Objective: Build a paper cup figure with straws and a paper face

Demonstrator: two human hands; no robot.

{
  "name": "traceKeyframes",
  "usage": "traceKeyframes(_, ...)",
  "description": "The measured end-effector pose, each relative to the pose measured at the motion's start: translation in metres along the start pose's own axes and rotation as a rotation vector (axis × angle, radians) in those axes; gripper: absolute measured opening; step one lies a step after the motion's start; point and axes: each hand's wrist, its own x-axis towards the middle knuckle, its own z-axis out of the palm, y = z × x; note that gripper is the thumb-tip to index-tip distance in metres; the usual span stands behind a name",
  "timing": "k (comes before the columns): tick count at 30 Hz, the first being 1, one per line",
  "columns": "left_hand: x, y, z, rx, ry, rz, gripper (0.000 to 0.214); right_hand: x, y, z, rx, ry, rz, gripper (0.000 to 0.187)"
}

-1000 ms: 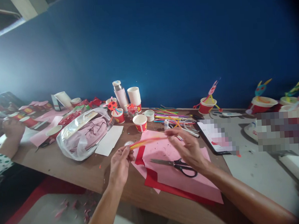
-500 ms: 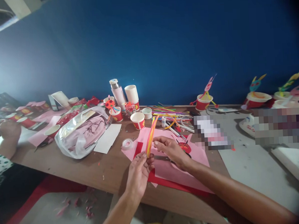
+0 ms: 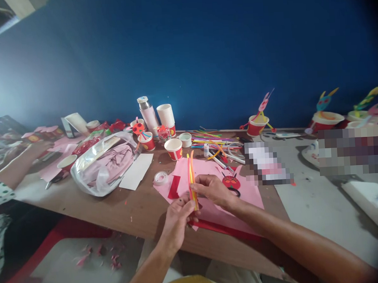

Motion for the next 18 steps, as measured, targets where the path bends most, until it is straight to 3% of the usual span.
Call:
traceKeyframes(7, 0.002, -0.003, -0.002, 0.061, 0.083, 0.023, 0.021, -0.004, 0.002, 0.005, -0.079, -0.058, -0.030, 0.029)
traceKeyframes(13, 0.001, 0.003, -0.008, 0.192, 0.033, 0.032, 0.021, -0.004, 0.003, 0.005, -0.149, -0.077, -0.024, 0.031)
traceKeyframes(18, 0.006, 0.025, -0.015, 0.253, 0.181, 0.161, 0.028, -0.004, 0.003, 0.005, -0.154, -0.147, -0.013, 0.032)
